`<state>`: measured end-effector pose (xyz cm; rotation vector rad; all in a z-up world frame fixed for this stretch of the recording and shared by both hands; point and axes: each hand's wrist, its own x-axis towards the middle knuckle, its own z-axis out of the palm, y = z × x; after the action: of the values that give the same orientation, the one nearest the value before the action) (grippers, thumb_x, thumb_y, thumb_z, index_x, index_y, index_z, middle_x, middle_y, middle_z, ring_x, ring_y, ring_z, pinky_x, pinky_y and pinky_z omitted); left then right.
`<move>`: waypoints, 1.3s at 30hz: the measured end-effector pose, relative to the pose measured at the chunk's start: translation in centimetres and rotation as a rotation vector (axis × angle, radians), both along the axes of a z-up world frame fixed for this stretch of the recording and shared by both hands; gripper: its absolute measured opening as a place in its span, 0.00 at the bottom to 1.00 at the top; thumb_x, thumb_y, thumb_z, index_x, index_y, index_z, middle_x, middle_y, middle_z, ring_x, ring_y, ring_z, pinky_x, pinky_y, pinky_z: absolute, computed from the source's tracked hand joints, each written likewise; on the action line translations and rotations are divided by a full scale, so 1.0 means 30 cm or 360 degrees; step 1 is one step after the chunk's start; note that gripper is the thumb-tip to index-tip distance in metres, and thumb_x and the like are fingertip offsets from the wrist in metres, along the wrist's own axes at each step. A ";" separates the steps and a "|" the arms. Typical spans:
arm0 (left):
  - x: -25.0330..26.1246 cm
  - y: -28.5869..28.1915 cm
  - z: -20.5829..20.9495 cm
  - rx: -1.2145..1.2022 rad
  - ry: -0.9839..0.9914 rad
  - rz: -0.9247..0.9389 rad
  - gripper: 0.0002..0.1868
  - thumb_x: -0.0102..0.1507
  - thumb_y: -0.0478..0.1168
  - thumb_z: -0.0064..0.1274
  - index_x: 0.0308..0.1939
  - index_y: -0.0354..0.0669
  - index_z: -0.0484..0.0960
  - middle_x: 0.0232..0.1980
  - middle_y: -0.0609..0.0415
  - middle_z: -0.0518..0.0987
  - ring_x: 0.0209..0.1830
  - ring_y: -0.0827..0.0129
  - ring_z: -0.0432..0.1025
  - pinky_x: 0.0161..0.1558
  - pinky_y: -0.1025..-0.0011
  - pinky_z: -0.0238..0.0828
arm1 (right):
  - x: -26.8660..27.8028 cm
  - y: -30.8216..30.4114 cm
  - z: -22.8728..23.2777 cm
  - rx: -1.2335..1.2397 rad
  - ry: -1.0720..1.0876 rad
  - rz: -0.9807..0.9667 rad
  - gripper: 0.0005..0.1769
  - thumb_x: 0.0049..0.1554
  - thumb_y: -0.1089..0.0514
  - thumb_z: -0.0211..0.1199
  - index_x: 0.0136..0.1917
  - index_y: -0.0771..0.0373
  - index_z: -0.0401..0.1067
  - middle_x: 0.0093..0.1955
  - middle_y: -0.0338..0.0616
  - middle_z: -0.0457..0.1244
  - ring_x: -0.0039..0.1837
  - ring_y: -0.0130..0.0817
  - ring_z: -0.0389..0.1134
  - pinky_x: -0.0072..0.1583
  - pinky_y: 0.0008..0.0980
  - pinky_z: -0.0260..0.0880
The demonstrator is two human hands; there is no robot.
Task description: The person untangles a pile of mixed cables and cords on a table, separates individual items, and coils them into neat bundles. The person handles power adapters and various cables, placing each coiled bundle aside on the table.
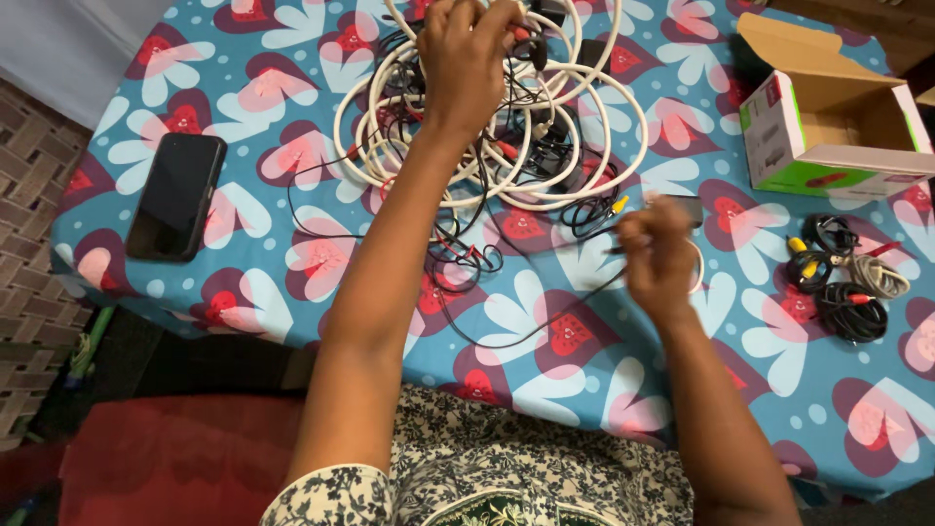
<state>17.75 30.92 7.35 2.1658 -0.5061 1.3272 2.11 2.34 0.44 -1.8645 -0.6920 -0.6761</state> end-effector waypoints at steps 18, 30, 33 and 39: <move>-0.252 0.110 -0.170 -0.0032 0.0327 -0.0563 0.11 0.60 0.35 0.61 0.29 0.39 0.74 0.39 0.47 0.71 0.47 0.49 0.69 0.50 0.55 0.68 | 0.306 0.255 0.224 -0.0873 0.0115 -0.0034 0.04 0.62 0.64 0.62 0.51 0.66 0.75 0.42 0.56 0.66 0.44 0.56 0.68 0.46 0.48 0.67; -0.253 0.137 -0.164 -0.0032 0.0306 -0.0527 0.11 0.61 0.38 0.62 0.27 0.42 0.76 0.34 0.50 0.71 0.40 0.52 0.69 0.42 0.56 0.68 | 1.123 0.502 0.019 -0.1813 0.0899 -0.0304 0.18 0.56 0.48 0.70 0.35 0.66 0.81 0.36 0.53 0.69 0.39 0.45 0.69 0.46 0.42 0.70; -0.253 0.139 -0.154 -0.0012 0.0274 -0.0527 0.10 0.60 0.37 0.62 0.28 0.42 0.77 0.35 0.50 0.71 0.40 0.53 0.69 0.41 0.56 0.68 | 1.104 0.469 0.051 -0.1535 0.1433 -0.0106 0.14 0.57 0.55 0.69 0.38 0.69 0.79 0.37 0.50 0.69 0.36 0.34 0.67 0.41 0.37 0.69; -0.236 0.166 -0.152 -0.0037 0.0167 -0.0419 0.11 0.62 0.37 0.63 0.29 0.41 0.77 0.36 0.49 0.73 0.41 0.53 0.71 0.44 0.56 0.69 | 1.020 0.474 0.076 -0.0331 0.1463 0.0206 0.16 0.48 0.68 0.69 0.51 0.61 0.78 0.41 0.37 0.71 0.39 0.24 0.72 0.41 0.26 0.75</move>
<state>10.67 35.89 2.79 2.0541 -0.7028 1.0667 32.72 16.56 2.72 -2.0236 -0.2648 0.3667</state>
